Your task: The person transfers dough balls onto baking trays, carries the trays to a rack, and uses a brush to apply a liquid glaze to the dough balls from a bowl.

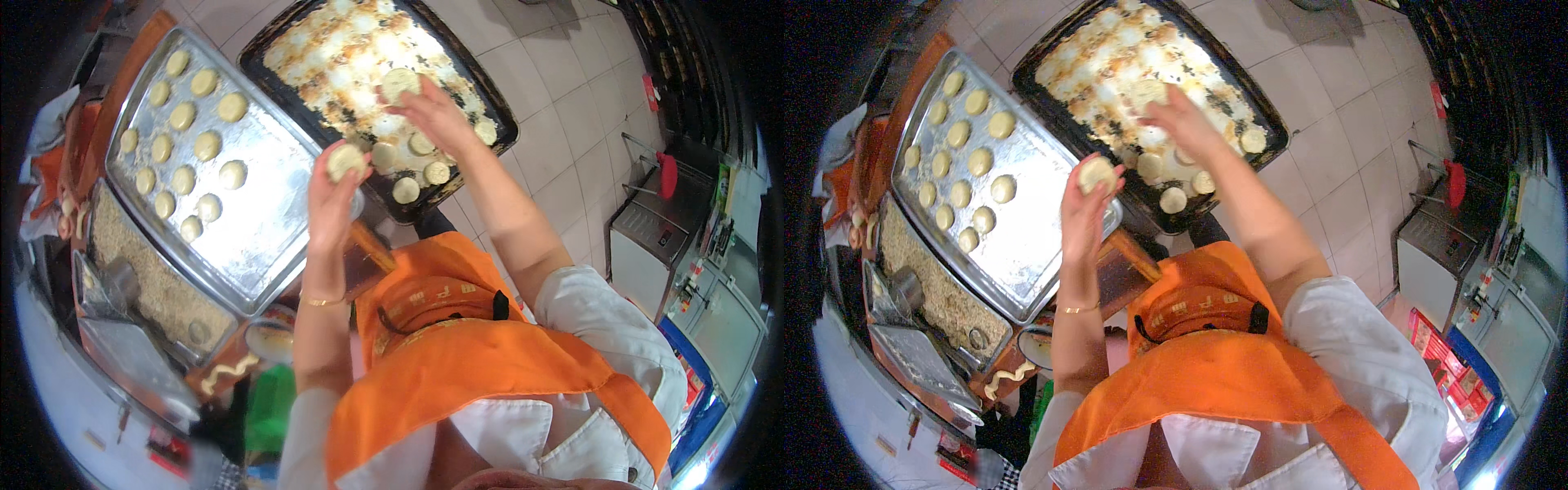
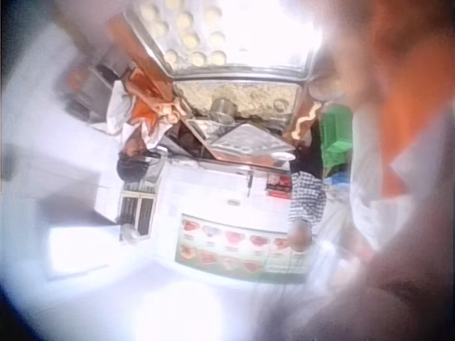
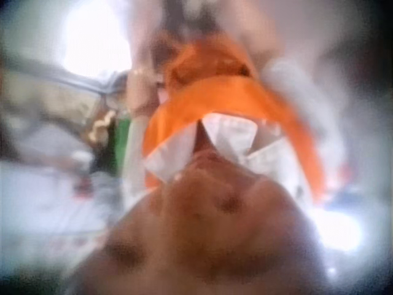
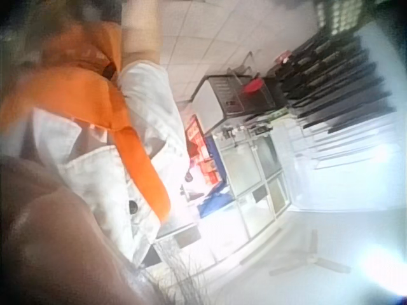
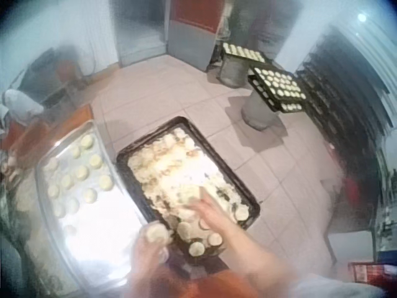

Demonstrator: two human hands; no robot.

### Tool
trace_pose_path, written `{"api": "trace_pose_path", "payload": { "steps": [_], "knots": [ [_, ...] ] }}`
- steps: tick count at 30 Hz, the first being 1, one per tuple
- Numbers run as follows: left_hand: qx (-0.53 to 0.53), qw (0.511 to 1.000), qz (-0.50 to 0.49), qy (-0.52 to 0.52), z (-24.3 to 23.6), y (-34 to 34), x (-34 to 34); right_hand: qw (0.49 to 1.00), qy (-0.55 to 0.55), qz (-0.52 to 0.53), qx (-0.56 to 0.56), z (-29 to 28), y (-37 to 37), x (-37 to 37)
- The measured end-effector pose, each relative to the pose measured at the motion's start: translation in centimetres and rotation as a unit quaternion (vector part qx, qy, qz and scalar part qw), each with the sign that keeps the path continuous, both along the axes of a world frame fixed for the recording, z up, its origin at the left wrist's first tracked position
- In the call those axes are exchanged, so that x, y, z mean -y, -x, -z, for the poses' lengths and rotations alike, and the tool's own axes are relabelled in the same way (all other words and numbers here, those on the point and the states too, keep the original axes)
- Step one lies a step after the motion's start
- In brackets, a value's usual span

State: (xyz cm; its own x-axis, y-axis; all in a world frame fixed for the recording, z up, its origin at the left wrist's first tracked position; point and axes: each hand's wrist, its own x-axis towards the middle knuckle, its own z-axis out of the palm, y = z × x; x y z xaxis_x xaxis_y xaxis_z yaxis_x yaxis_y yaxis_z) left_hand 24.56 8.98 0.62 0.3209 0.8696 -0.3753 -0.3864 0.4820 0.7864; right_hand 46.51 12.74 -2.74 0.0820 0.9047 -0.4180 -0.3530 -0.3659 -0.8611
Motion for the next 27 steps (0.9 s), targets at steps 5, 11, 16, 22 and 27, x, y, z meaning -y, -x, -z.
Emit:
{"api": "trace_pose_path", "payload": {
  "steps": [5,11,16,22,27],
  "knots": [
    [-0.18,0.979,0.073,0.054,7.3,-12.6,-1.9,0.9,0.101,-0.061,0.42,6.3,-13.3,1.9],
    [-0.346,0.931,0.114,0.028,15.5,-20.4,-2.4,0.9,0.104,-0.085,0.415,12.9,-19.0,3.0],
    [-0.482,0.863,0.109,-0.105,18.5,-23.3,-3.1,0.91,0.098,-0.1,0.391,14.6,-19.0,2.6],
    [-0.609,0.756,0.07,-0.229,17.3,-22.2,-2.3,0.819,-0.061,-0.085,0.564,13.9,-17.5,2.6],
    [-0.632,0.71,0.165,-0.263,15.8,-18.3,1.2,0.748,-0.186,-0.122,0.625,12.6,-15.6,2.6]
  ]
}}
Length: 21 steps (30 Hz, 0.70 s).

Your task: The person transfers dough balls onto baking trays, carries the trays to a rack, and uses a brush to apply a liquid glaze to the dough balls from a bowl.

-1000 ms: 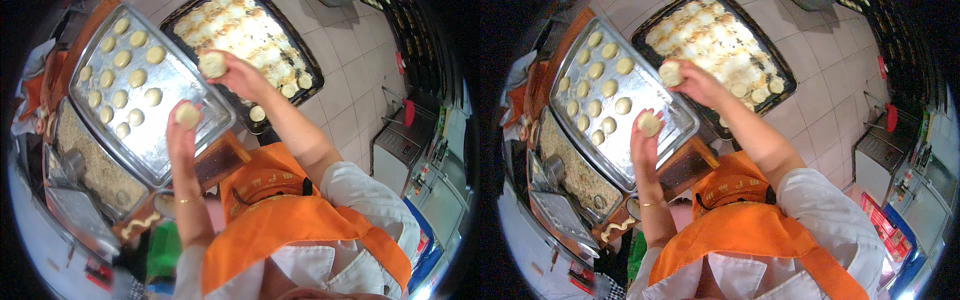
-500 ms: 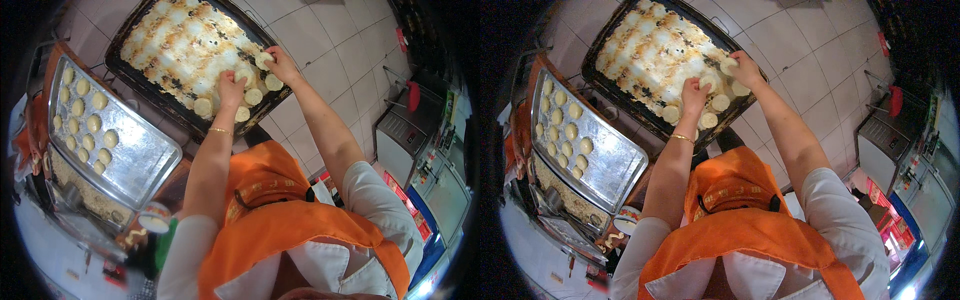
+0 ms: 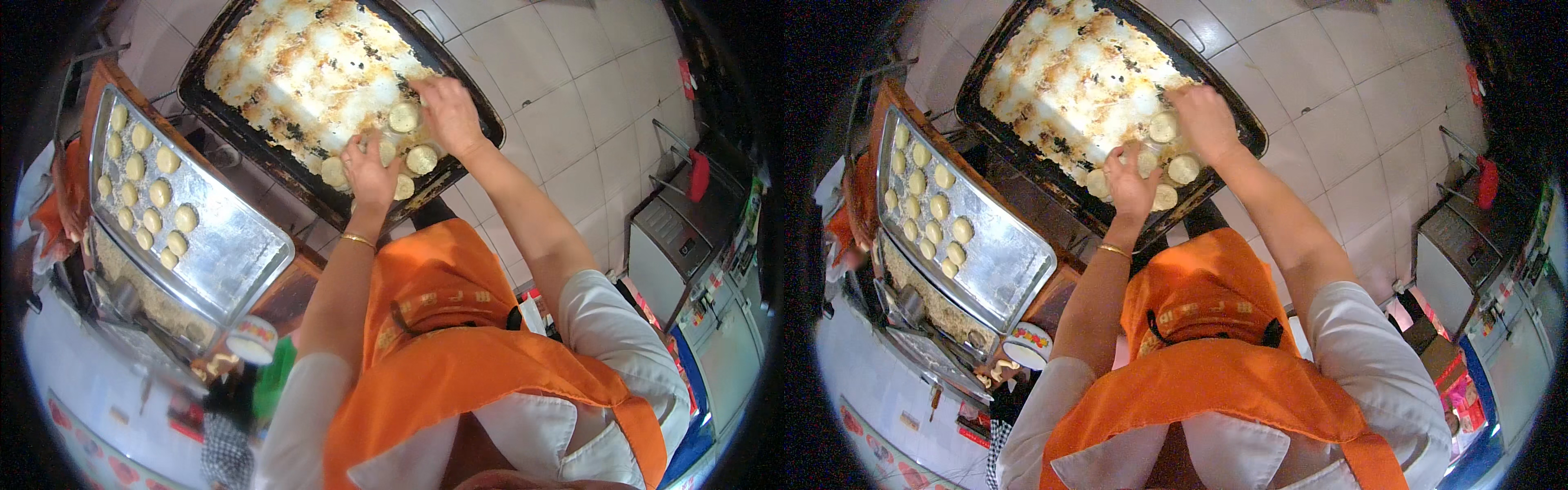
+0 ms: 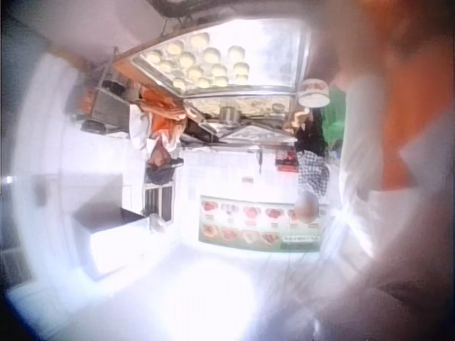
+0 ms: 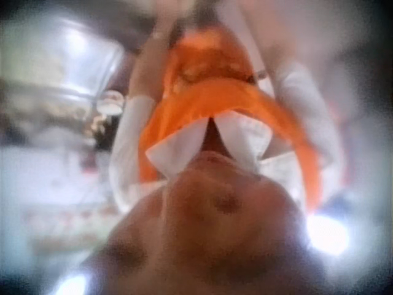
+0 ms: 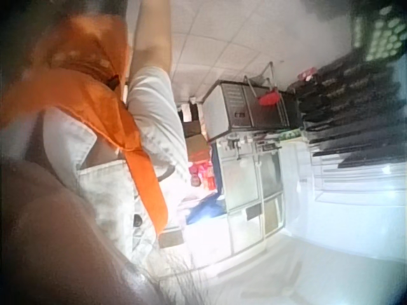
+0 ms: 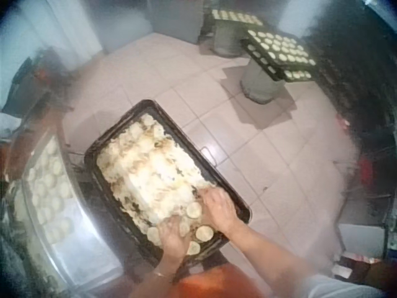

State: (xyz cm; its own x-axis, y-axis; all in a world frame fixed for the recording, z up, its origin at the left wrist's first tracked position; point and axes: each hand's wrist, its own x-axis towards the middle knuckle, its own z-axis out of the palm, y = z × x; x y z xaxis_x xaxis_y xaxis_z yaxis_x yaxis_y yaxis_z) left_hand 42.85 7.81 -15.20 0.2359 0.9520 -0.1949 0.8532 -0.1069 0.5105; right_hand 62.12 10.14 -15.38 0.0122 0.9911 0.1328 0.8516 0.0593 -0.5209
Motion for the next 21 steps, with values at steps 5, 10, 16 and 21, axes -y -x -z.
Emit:
{"api": "trace_pose_path", "payload": {
  "steps": [5,10,16,21],
  "knots": [
    [0.003,0.998,0.062,-0.009,0.7,0.7,0.6,0.981,0.028,-0.172,0.084,0.0,2.4,-0.3],
    [0.022,1.0,-0.018,0.001,1.0,1.5,0.1,0.989,0.021,-0.144,0.034,1.0,3.4,-0.2],
    [-0.019,1.0,-0.013,0.001,-1.0,2.1,-2.3,0.981,0.098,-0.149,0.075,0.0,5.7,-1.0],
    [0.139,0.98,-0.008,-0.14,-9.4,7.4,-0.7,0.996,-0.008,-0.072,-0.042,-6.6,10.1,-2.9]
  ]
}}
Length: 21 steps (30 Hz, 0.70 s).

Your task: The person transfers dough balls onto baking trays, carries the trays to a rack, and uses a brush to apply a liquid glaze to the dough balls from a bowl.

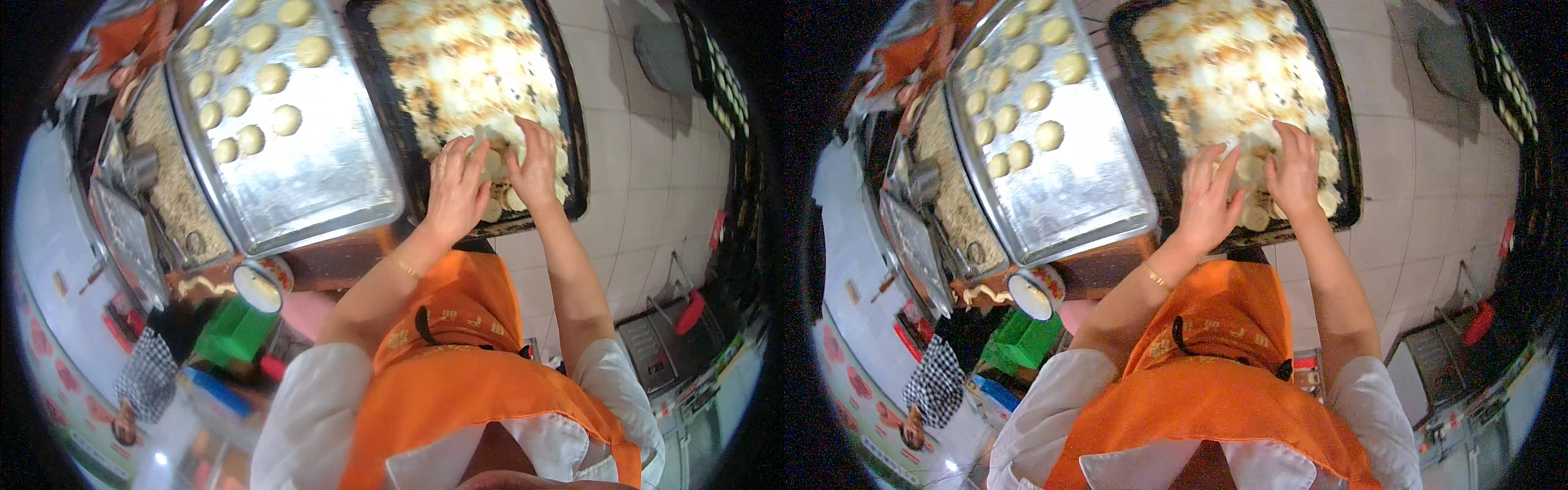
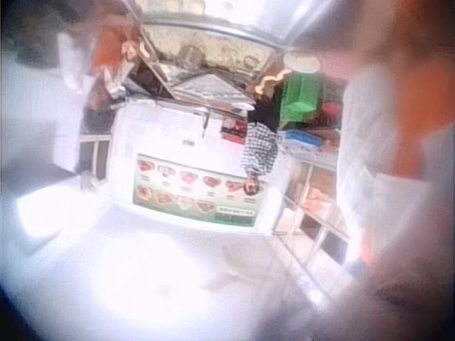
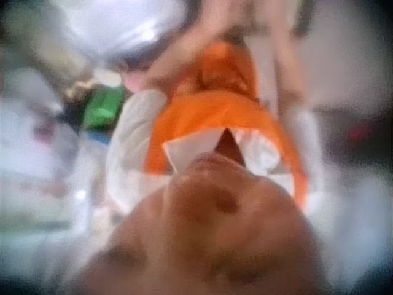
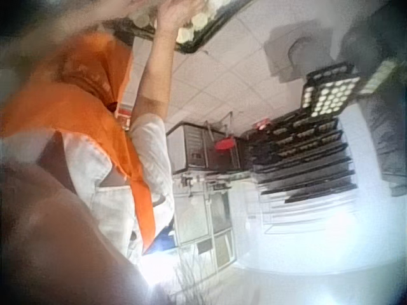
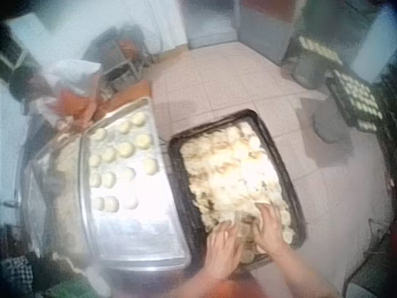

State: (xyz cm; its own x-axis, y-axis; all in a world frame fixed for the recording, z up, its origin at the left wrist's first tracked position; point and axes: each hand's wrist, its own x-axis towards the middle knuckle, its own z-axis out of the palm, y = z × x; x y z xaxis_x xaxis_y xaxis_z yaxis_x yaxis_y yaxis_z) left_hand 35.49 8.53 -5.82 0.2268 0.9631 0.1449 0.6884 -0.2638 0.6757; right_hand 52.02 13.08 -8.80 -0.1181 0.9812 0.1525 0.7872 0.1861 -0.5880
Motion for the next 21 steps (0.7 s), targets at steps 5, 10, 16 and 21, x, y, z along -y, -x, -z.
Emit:
{"api": "trace_pose_path", "payload": {
  "steps": [5,10,16,21],
  "knots": [
    [-0.131,0.966,-0.212,-0.067,-4.8,15.2,-0.5,0.985,-0.079,-0.112,-0.104,-6.9,10.9,-2.9],
    [-0.218,0.954,-0.199,-0.049,-4.6,30.1,-3.2,0.963,-0.061,-0.249,-0.078,-7.6,26.6,-5.9],
    [-0.184,0.973,-0.13,0.058,-2.7,35.4,-5.7,0.95,-0.007,-0.296,0.096,-5.0,34.9,-7.2],
    [-0.155,0.964,-0.209,-0.051,-2.7,35.2,-2.4,0.962,-0.091,-0.254,0.048,-4.8,34.7,-4.7]
  ]
}}
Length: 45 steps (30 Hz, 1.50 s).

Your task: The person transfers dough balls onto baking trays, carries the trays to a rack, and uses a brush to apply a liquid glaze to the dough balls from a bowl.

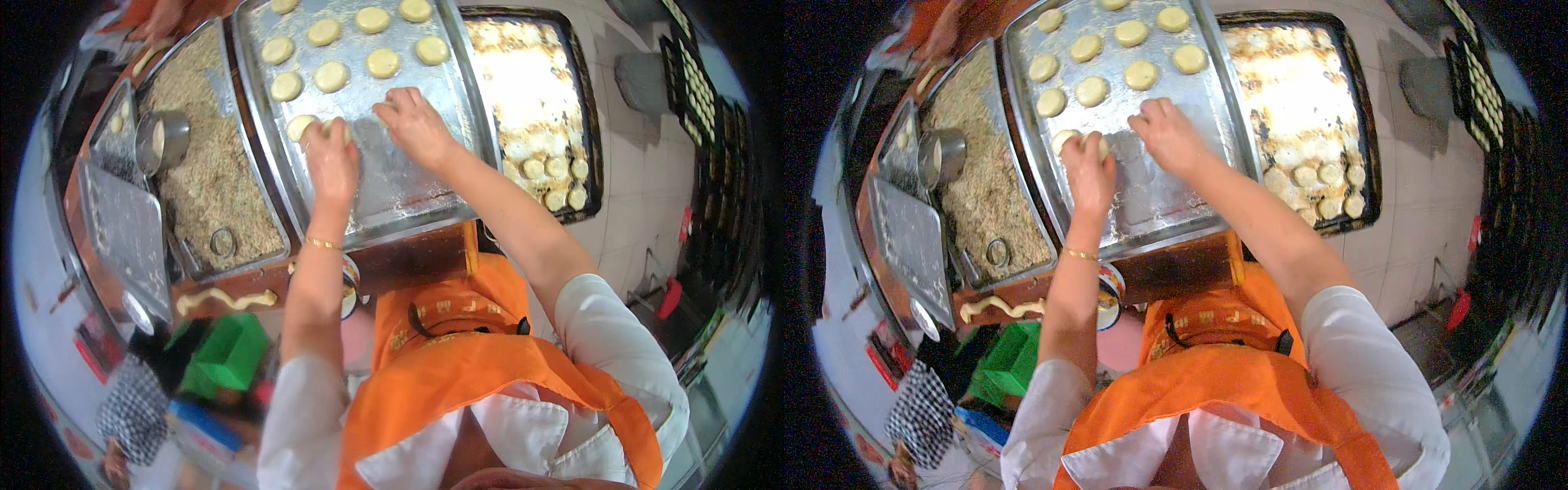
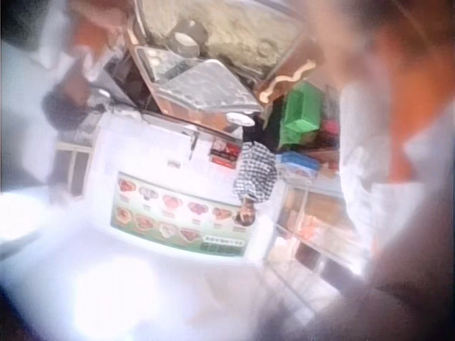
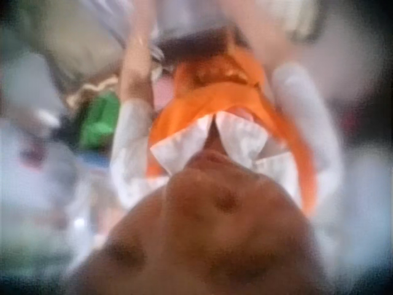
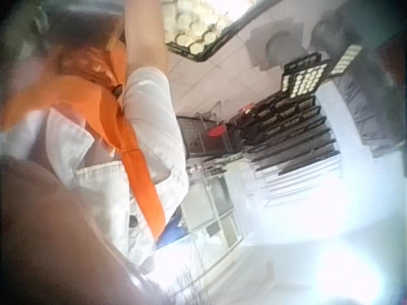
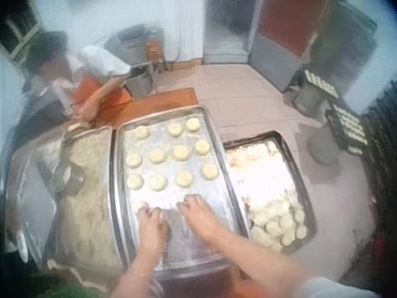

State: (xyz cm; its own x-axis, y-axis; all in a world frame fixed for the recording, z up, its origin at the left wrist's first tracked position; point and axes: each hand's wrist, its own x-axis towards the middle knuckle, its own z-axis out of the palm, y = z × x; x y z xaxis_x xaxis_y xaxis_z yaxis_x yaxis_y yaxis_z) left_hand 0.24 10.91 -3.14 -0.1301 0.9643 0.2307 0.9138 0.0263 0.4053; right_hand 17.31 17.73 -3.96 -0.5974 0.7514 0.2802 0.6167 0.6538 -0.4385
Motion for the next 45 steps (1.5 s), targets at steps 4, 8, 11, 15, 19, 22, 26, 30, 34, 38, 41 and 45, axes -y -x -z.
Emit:
{"api": "trace_pose_path", "payload": {
  "steps": [4,8,11,15,19,22,26,30,34,38,41,45],
  "knots": [
    [0.022,0.994,-0.073,0.084,0.0,0.1,3.0,0.999,0.04,0.005,0.035,0.2,-0.8,3.1],
    [0.499,0.853,-0.072,0.137,-2.0,0.0,2.3,0.937,0.266,0.131,-0.182,-0.6,-1.5,2.9],
    [0.725,0.667,-0.038,0.169,-5.0,-2.7,0.9,0.575,0.571,0.136,-0.57,-2.3,-4.8,2.0],
    [0.749,0.62,0.082,0.22,-6.3,-12.5,-0.6,0.511,0.516,0.056,-0.685,-3.4,-15.0,2.1],
    [0.587,0.759,0.1,0.265,-2.2,-23.4,-4.8,0.785,0.411,0.349,-0.306,-0.1,-25.8,1.0],
    [0.327,0.885,0.059,0.327,2.8,-29.1,-7.4,0.796,0.448,0.375,-0.158,4.2,-31.5,1.1],
    [0.197,0.904,-0.051,0.376,8.8,-32.9,-9.3,0.843,0.376,0.364,-0.122,9.9,-33.6,1.7],
    [0.163,0.879,-0.126,0.43,12.3,-33.7,-9.0,0.809,0.412,0.379,-0.177,12.9,-32.9,1.3],
    [0.08,0.901,-0.122,0.409,12.9,-33.5,-8.1,0.826,0.415,0.36,-0.126,13.3,-31.9,1.1],
    [-0.268,0.769,0.165,0.556,10.4,-34.3,-8.9,0.871,0.302,0.381,-0.072,12.3,-31.3,0.8],
    [-0.052,0.965,0.093,0.24,5.7,-34.1,-7.6,0.885,0.217,0.407,-0.056,9.8,-30.3,-0.4],
    [0.158,0.982,0.097,-0.021,-1.0,-29.2,-4.9,0.918,0.079,0.349,-0.172,3.8,-26.6,-2.3]
  ]
}}
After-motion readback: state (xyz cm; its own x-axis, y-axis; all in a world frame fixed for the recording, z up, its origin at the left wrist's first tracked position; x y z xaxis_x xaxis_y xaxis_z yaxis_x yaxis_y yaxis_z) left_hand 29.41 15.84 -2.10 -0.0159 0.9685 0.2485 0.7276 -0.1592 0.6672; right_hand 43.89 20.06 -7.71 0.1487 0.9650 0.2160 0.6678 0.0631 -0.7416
